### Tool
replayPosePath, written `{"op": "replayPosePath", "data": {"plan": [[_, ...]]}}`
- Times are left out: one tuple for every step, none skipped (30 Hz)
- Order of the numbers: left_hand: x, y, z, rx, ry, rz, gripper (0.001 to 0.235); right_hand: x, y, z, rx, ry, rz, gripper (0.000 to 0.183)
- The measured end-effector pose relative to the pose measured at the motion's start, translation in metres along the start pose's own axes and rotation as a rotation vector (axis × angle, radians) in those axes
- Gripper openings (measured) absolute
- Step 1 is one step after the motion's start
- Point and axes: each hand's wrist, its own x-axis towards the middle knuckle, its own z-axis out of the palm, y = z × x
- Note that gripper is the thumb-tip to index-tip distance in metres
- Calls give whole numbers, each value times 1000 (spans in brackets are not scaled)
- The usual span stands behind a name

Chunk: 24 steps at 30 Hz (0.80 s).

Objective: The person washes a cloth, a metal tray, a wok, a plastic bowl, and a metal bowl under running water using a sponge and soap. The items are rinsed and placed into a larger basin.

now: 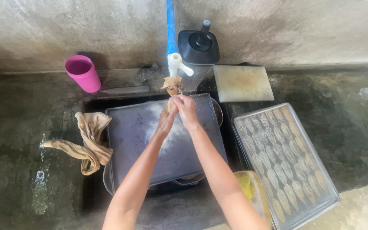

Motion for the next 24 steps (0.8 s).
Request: {"op": "replayPosePath", "data": {"plan": [[3, 1, -2, -5, 4, 21, 80, 5, -5, -3, 99, -45, 77, 16], [3, 1, -1, -35, 0, 54, 75, 8, -10, -6, 197, -91, 154, 15], [4, -1, 0, -64, -4, 90, 71, 9, -12, -7, 195, -79, 112, 15], [5, -2, 1, -93, -8, 126, 66, 8, -14, -8, 192, -67, 71, 15], [6, -3, 3, -72, 29, 121, 61, 5, -12, -8, 192, -56, 33, 15], [8, -3, 6, -51, 67, 115, 56, -3, -9, -8, 176, 51, 25, 16], [15, 2, 7, -28, 110, 120, 52, -7, -7, -6, 162, 151, 7, 17], [21, 8, 6, -72, 173, 41, 47, -10, -5, -3, 148, 252, -10, 18], [26, 16, 8, -120, 234, -39, 43, -14, -4, -1, 173, 243, -76, 26], [30, 25, 8, -169, 295, -118, 40, -17, -3, 3, 197, 234, -142, 35], [30, 29, 8, -171, 270, 13, 36, -22, -3, 6, 220, 232, -197, 45], [32, 31, 8, -173, 243, 144, 33, -22, -4, 8, 252, 219, -105, 47], [35, 31, 9, -173, 212, 270, 30, -25, -6, 12, 283, 206, -10, 49], [41, 29, 15, -85, 263, 215, 26, -28, -6, 17, 314, 194, 86, 51], [52, 26, 24, 3, 313, 161, 23, -31, -4, 23, 388, 170, 72, 52], [61, 22, 28, 91, 362, 106, 21, -35, -1, 30, 461, 146, 59, 54], [70, 19, 29, 96, 371, 75, 20, -35, 1, 34, 531, 119, 42, 57], [77, 19, 27, 101, 379, 44, 19, -32, 2, 36, 500, 114, 21, 56], [77, 19, 25, 107, 387, 5, 19, -32, 3, 38, 469, 112, 8, 55], [76, 22, 22, 44, 353, -81, 19, -34, 4, 39, 438, 109, -5, 53], [74, 27, 15, -16, 314, -164, 19, -37, 3, 40, 352, 142, 10, 53], [73, 33, 10, -75, 275, -247, 19, -38, 1, 41, 266, 173, 26, 53], [71, 38, 5, 30, 298, -13, 19, -39, -1, 42, 183, 214, 46, 52], [69, 42, -3, 132, 312, 224, 20, -36, -3, 42, 190, 195, 23, 52]]}}
